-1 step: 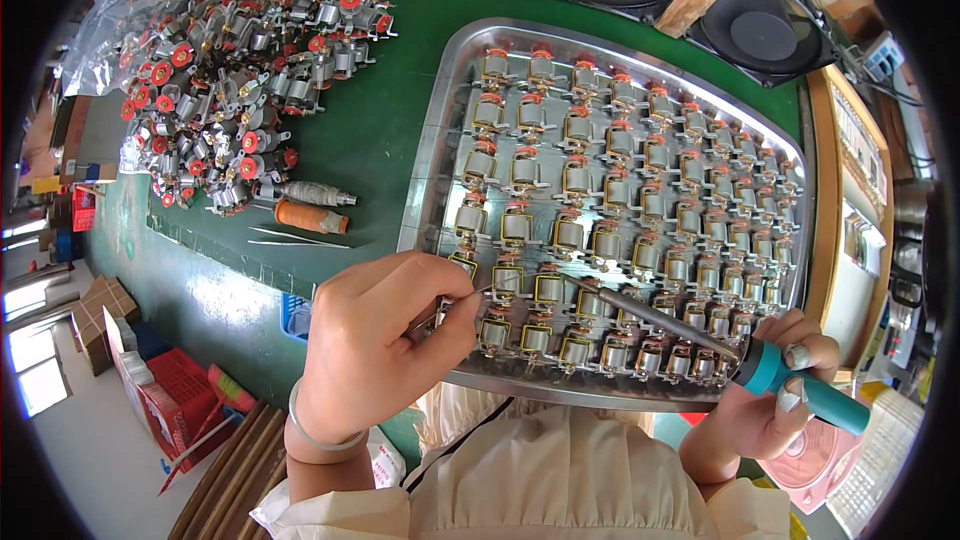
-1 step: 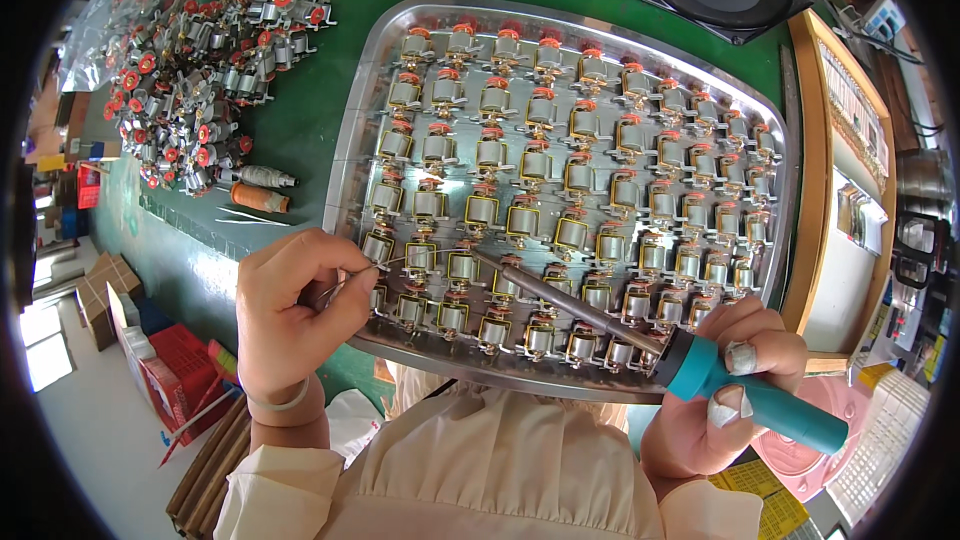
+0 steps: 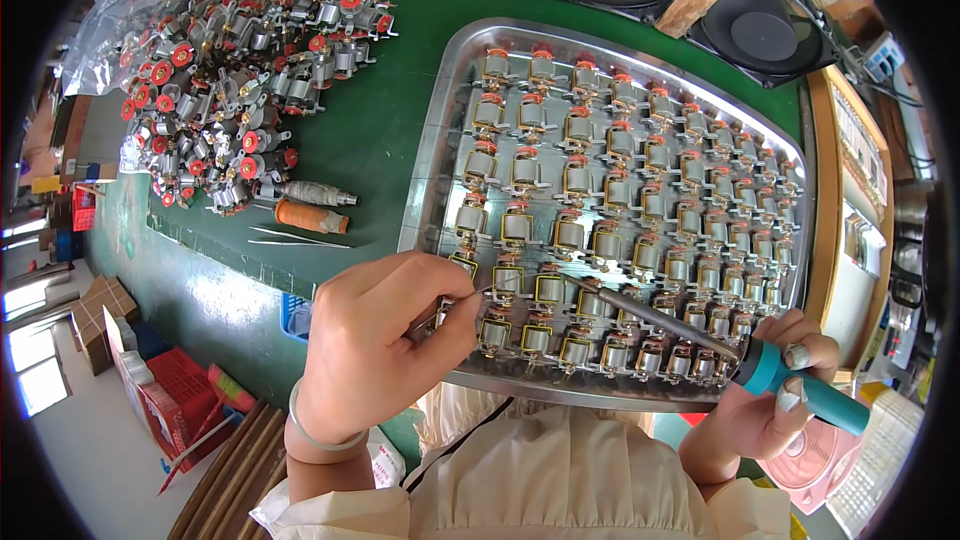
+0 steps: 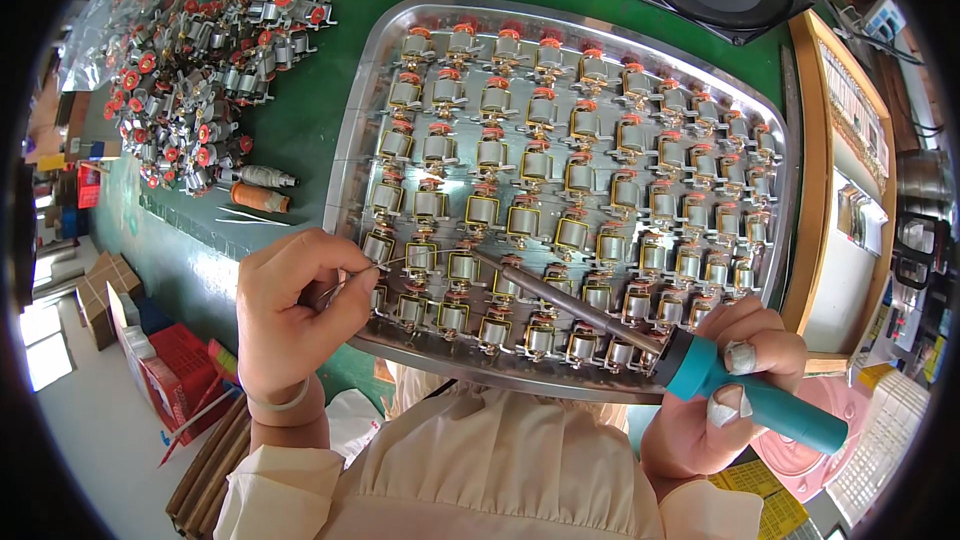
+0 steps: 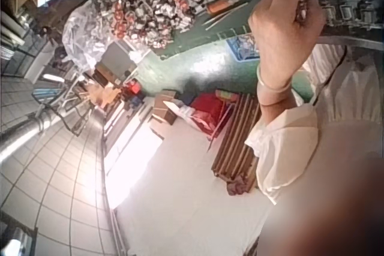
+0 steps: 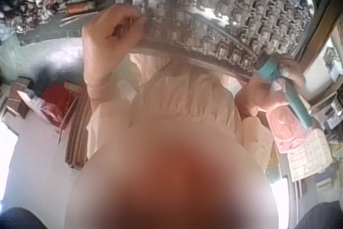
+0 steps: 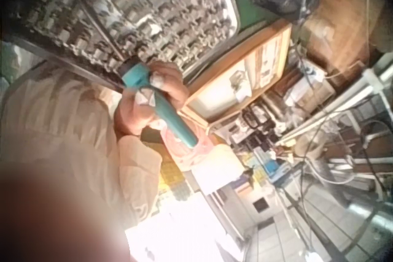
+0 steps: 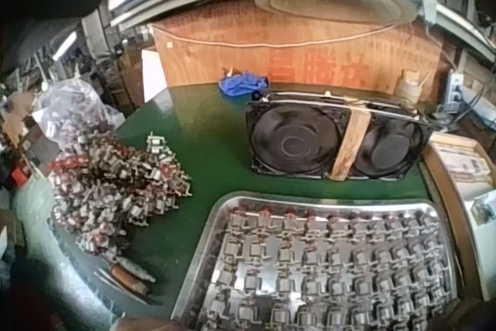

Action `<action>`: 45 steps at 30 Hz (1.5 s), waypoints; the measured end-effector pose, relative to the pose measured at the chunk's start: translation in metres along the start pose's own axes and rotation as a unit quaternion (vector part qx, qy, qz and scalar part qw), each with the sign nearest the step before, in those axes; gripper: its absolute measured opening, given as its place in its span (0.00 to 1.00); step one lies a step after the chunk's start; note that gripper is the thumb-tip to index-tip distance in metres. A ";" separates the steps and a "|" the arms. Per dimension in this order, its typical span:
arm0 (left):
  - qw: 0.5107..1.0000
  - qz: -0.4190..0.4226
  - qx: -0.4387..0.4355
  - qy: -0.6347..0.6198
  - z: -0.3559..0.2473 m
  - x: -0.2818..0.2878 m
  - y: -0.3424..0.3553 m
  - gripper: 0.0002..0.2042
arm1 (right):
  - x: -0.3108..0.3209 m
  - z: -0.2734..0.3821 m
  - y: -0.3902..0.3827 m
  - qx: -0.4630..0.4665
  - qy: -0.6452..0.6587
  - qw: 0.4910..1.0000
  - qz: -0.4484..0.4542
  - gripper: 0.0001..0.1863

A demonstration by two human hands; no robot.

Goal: Soldering metal leads onto small electric motors arranged in a tray.

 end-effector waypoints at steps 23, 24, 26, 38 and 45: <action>0.993 -0.115 -0.004 0.013 -0.014 0.043 -0.008 0.04 | 0.036 0.028 0.006 0.072 -0.008 0.993 -0.096 0.09; 0.989 -0.147 -0.022 0.002 -0.012 0.050 -0.013 0.04 | 0.039 0.030 0.007 0.082 0.010 0.990 -0.114 0.08; 0.980 -0.188 -0.018 -0.062 -0.002 0.061 -0.023 0.04 | 0.050 0.043 0.004 0.101 0.033 0.985 -0.133 0.08; 0.847 -0.076 -0.067 -0.521 -0.035 0.050 -0.037 0.07 | 0.161 0.109 -0.053 0.131 0.043 0.925 -0.353 0.09; 0.879 -0.151 -0.102 -0.440 -0.034 0.070 -0.052 0.03 | 0.185 0.122 -0.065 0.154 0.039 0.907 -0.391 0.08</action>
Point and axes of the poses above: each hand's wrist, its own y-axis towards the middle knuckle, its own x-axis out of the back of the hand, z = x × y, the point moved 9 cm from there along y, towards the middle knuckle, and after that the axes turned 2 degrees about y, right-handed, at the moved point
